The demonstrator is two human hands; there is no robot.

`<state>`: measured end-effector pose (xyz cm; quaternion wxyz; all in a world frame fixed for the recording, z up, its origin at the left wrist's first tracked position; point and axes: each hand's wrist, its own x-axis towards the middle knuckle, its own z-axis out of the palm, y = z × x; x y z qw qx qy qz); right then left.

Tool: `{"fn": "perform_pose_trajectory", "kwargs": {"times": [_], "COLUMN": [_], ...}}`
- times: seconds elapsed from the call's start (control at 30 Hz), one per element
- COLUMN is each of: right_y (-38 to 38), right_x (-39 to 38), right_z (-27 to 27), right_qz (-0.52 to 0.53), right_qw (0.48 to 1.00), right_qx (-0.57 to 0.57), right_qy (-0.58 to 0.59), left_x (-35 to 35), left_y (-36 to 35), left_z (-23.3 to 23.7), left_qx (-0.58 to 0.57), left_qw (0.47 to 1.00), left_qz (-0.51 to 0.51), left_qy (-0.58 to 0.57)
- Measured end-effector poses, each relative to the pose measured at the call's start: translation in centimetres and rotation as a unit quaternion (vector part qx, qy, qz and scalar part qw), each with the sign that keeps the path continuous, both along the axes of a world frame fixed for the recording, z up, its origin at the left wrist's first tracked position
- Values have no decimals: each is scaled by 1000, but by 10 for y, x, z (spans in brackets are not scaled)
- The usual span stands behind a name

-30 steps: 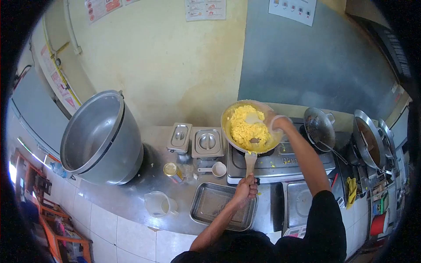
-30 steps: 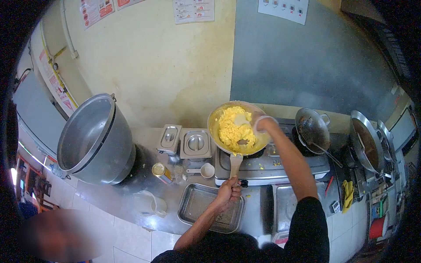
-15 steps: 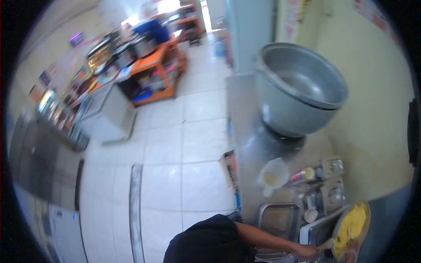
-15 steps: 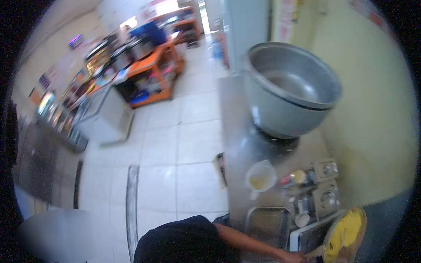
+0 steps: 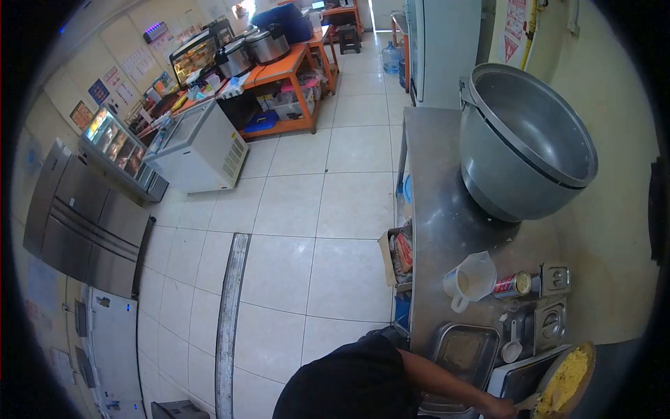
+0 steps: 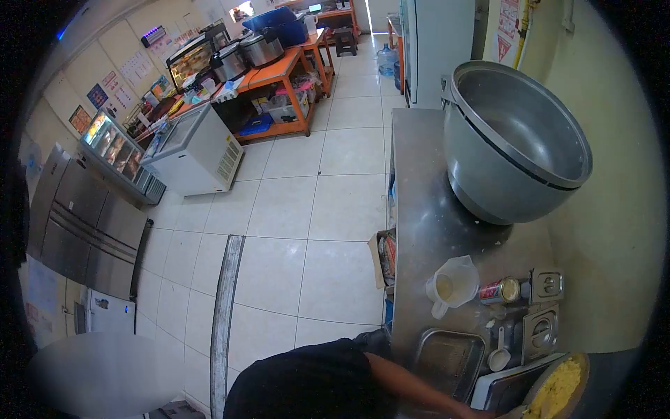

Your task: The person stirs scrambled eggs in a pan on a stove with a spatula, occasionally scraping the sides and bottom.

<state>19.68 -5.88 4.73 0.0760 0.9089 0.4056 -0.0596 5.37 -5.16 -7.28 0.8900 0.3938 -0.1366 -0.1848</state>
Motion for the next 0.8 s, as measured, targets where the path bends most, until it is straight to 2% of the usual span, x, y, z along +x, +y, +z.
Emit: {"fn": "perform_pose_trajectory", "kwargs": {"times": [0.17,0.2,0.23,0.37,0.47,0.5,0.53,0.57,0.6,0.63,0.73,0.77,0.8], "right_y": [-22,-26,-33,-61,-95,-104,-117,-130,-149,-178,-284,-222,-113], "right_x": [-8,-6,-4,0,3,5,4,4,7,12,55,19,-30], "right_z": [0,-1,-2,-1,1,2,8,11,13,14,-20,38,121], "right_qz": [-21,-24,-24,-32,-44,-44,-46,-47,-47,-46,57,-50,-245], "right_qw": [1000,1000,1000,999,999,999,998,998,997,996,977,988,953], "right_qx": [-1,1,2,-5,-14,-18,-27,-36,-46,-59,-126,-133,-172], "right_qy": [-4,-5,-7,-11,-19,-22,-25,-30,-38,-51,-163,-59,38], "left_x": [-20,-10,-49,-39,1,34,83,31,8,-5,-33,-43,-49], "left_y": [20,16,85,67,-16,-58,-110,-82,-48,-26,8,14,43], "left_z": [24,12,86,74,-17,-63,-135,-55,-27,-15,-19,-25,19], "left_qx": [-31,-46,-8,11,-28,-80,-180,-49,-4,22,80,91,107], "left_qw": [998,997,996,997,996,992,976,993,995,996,995,993,984], "left_qz": [-48,-59,-78,-76,-79,-93,-122,-104,-96,-84,-52,-46,-69], "left_qy": [0,-15,-36,-12,-14,-15,-6,-19,-5,7,41,53,125]}}
